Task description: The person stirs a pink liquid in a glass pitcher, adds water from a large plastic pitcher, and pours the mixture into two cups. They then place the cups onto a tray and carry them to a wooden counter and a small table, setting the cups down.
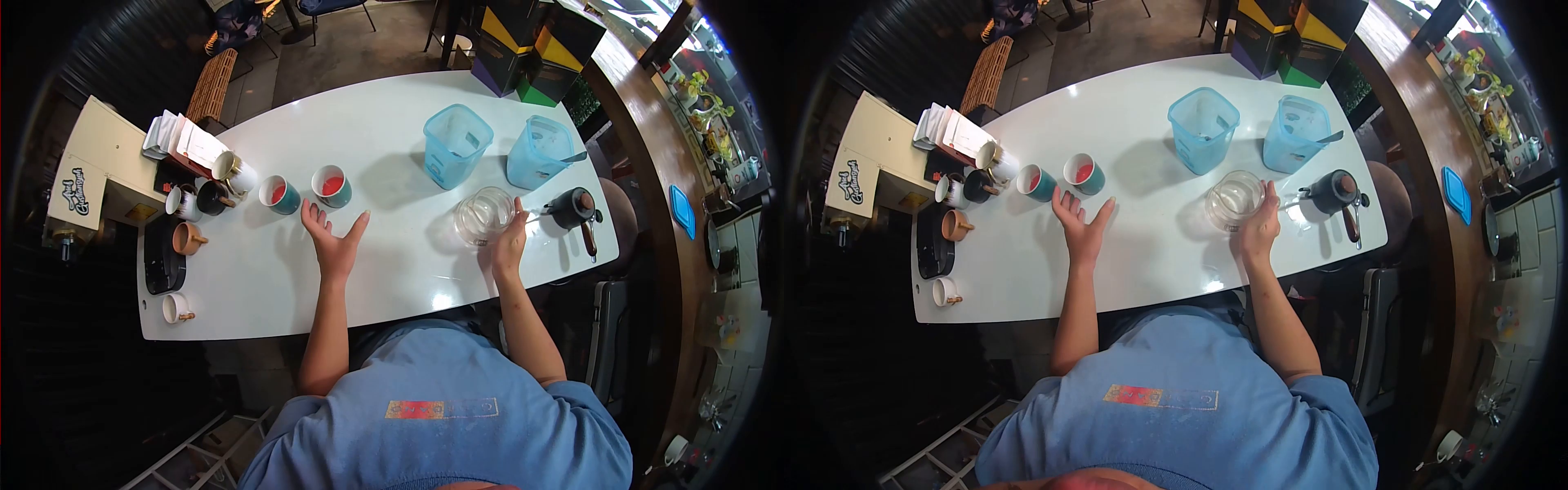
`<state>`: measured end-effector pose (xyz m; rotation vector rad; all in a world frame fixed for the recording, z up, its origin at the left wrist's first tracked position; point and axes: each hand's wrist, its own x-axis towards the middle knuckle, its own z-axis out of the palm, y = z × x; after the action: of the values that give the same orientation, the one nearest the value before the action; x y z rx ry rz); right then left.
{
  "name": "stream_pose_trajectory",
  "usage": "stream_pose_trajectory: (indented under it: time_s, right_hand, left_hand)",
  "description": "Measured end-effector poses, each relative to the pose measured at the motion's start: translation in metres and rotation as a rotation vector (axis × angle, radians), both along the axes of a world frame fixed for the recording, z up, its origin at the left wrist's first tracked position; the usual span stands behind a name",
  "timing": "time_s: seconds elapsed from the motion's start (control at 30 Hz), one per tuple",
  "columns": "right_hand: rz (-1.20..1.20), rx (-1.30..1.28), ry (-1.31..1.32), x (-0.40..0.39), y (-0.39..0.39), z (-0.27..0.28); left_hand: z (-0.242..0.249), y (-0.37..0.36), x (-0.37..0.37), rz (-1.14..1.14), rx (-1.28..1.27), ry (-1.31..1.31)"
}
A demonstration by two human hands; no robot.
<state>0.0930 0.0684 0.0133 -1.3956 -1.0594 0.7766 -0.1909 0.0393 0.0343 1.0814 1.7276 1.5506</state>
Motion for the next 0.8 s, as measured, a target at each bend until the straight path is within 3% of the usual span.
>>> stream_pose_trajectory:
  time_s: [0.13, 0.3, 0.33, 0.37, 0.43, 0.47, 0.53, 0.63, 0.8]
  right_hand:
    - [0.053, 0.010, 0.227, 0.008, -0.005, -0.011]
    - [0.259, -0.364, -0.176, 0.018, -0.043, 0.032]
    - [0.286, -0.194, -0.223, 0.021, -0.051, 0.030]
    - [0.306, -0.185, -0.225, 0.027, -0.057, 0.022]
    - [0.233, 0.281, -0.651, 0.040, -0.063, 0.005]
    - [0.268, 0.297, -0.651, 0.048, -0.067, 0.003]
    - [0.483, 0.011, -0.245, 0.062, -0.068, 0.003]
    - [0.736, -0.191, -0.155, 0.076, -0.055, 0.019]
    - [1.019, -0.152, -0.202, 0.065, -0.045, 0.040]
  left_hand:
    - [0.012, -0.007, 0.009, -0.001, 0.009, -0.066]
    - [0.019, -0.016, 0.029, 0.036, 0.011, -0.095]
    - [0.020, -0.019, 0.034, 0.039, 0.027, -0.097]
    - [0.020, -0.021, 0.036, 0.059, 0.034, -0.097]
    - [0.020, -0.025, 0.042, 0.019, 0.078, -0.176]
    - [0.022, -0.028, 0.047, 0.055, 0.086, -0.179]
    - [0.027, -0.036, 0.056, 0.035, 0.096, -0.210]
    - [0.037, -0.059, 0.076, 0.123, 0.097, -0.225]
    - [0.035, -0.124, 0.105, 0.340, 0.134, -0.211]
